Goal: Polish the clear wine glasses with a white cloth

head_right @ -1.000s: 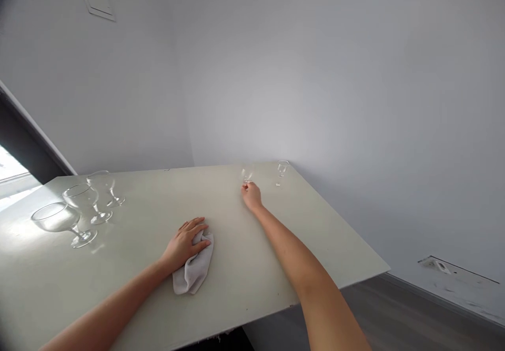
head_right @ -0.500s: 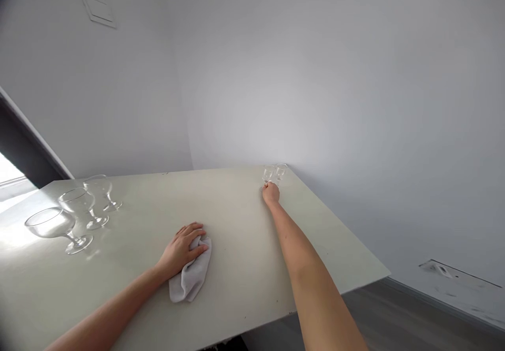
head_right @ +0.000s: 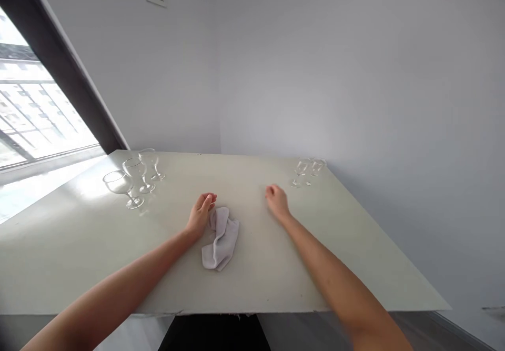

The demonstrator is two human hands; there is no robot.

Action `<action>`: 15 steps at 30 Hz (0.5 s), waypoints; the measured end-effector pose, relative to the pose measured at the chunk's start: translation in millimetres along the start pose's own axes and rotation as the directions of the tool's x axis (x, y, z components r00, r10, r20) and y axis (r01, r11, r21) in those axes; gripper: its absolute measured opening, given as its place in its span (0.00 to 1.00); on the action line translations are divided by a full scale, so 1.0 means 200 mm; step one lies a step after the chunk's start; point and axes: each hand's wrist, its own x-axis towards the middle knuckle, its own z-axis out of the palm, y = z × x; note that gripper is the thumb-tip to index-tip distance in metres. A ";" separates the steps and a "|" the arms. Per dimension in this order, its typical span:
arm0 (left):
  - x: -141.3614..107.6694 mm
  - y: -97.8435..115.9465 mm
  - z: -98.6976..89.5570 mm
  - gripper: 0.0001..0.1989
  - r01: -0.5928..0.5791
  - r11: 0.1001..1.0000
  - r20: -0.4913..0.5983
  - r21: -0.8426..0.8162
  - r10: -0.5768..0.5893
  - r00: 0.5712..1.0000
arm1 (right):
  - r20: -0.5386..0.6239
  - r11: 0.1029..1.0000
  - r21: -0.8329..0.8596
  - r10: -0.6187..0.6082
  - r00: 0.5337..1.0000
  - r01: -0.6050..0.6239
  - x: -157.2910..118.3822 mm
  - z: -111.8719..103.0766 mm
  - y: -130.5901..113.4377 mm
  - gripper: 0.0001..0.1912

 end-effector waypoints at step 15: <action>0.45 0.12 -0.40 0.21 0.141 0.964 -0.574 -0.225 -0.248 0.780 | 0.545 0.781 -0.397 -0.221 0.809 0.482 -0.43 0.24 -0.37 0.23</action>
